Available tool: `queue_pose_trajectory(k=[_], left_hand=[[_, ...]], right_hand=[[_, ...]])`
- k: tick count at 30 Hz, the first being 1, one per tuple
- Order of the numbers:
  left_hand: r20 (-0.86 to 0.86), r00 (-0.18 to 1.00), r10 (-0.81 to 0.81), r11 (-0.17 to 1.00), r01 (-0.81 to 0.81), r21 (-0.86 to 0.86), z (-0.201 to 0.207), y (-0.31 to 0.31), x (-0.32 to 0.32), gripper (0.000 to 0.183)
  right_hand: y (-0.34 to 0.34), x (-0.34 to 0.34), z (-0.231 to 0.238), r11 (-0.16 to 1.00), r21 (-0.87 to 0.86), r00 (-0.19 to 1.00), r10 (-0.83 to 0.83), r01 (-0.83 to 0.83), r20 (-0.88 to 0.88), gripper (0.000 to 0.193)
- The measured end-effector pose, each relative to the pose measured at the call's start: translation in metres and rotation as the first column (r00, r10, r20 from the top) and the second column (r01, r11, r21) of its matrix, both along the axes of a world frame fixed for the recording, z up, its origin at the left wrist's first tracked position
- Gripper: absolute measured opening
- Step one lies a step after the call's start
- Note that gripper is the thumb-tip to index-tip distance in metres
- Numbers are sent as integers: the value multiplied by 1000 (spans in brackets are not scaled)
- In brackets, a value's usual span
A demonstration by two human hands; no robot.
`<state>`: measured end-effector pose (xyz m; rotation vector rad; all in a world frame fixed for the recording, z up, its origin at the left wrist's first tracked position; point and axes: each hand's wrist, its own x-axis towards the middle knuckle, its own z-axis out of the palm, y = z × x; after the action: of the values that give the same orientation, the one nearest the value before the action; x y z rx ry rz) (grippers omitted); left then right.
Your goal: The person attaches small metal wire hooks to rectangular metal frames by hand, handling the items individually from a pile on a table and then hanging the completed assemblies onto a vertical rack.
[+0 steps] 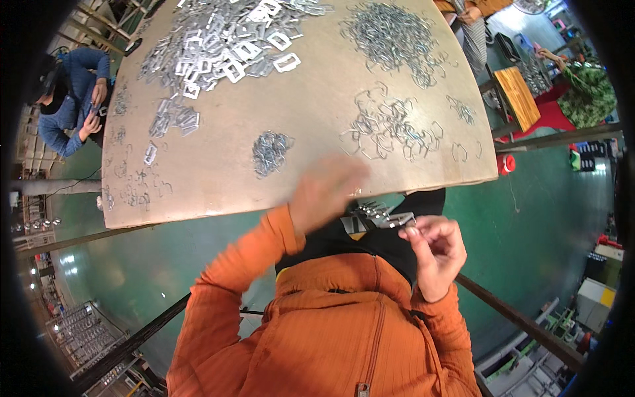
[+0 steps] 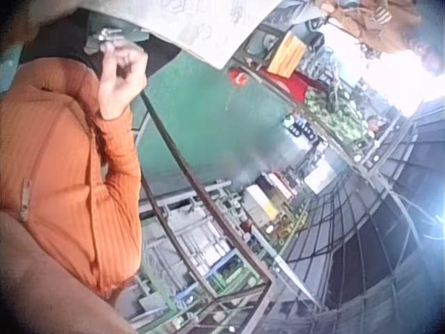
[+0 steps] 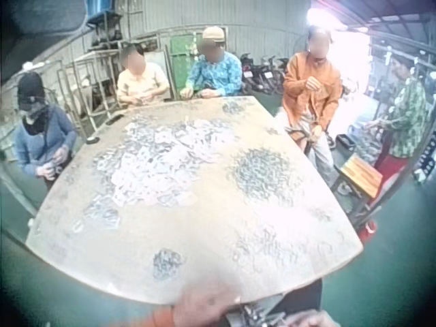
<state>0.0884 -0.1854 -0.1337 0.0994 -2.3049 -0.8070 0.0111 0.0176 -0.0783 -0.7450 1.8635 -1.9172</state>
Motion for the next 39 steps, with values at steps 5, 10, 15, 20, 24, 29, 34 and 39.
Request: queue_pose_trajectory(k=[5, 10, 15, 20, 24, 29, 34, 39], left_hand=[[76, 870, 487, 816, -423, -394, -31, -157, -53, 21], [215, 736, 641, 668, -398, -629, -59, -205, -79, 26], [336, 700, 630, 729, -383, -568, -45, -216, -74, 18], [376, 895, 241, 865, -373, 335, -12, -113, -59, 22], [199, 969, -145, 551, -88, 830, 23, -15, -31, 17], [107, 982, -153, 399, -37, 916, 52, 35, -11, 15], [70, 986, -149, 396, -6, 918, 56, 47, -7, 15], [99, 983, -157, 463, -15, 886, 56, 52, -9, 15]], right_hand=[[-2, 3, 5, 1000, 8, 999, 18, -18, -39, 19], [-6, 2, 1, 999, 1, 999, 38, -38, 7, 16], [-6, -1, -5, 998, 22, 998, 57, -56, -36, 15], [-4, -2, -13, 999, 37, 999, 31, -30, -38, 13], [-3, -2, -16, 999, 15, 999, 31, -30, -44, 14], [-2, -2, -14, 999, 2, 998, 32, -32, -45, 16], [1, -2, -17, 1000, 6, 999, 19, -19, -27, 16], [0, -4, -20, 1000, 22, 1000, -8, 8, -28, 16]])
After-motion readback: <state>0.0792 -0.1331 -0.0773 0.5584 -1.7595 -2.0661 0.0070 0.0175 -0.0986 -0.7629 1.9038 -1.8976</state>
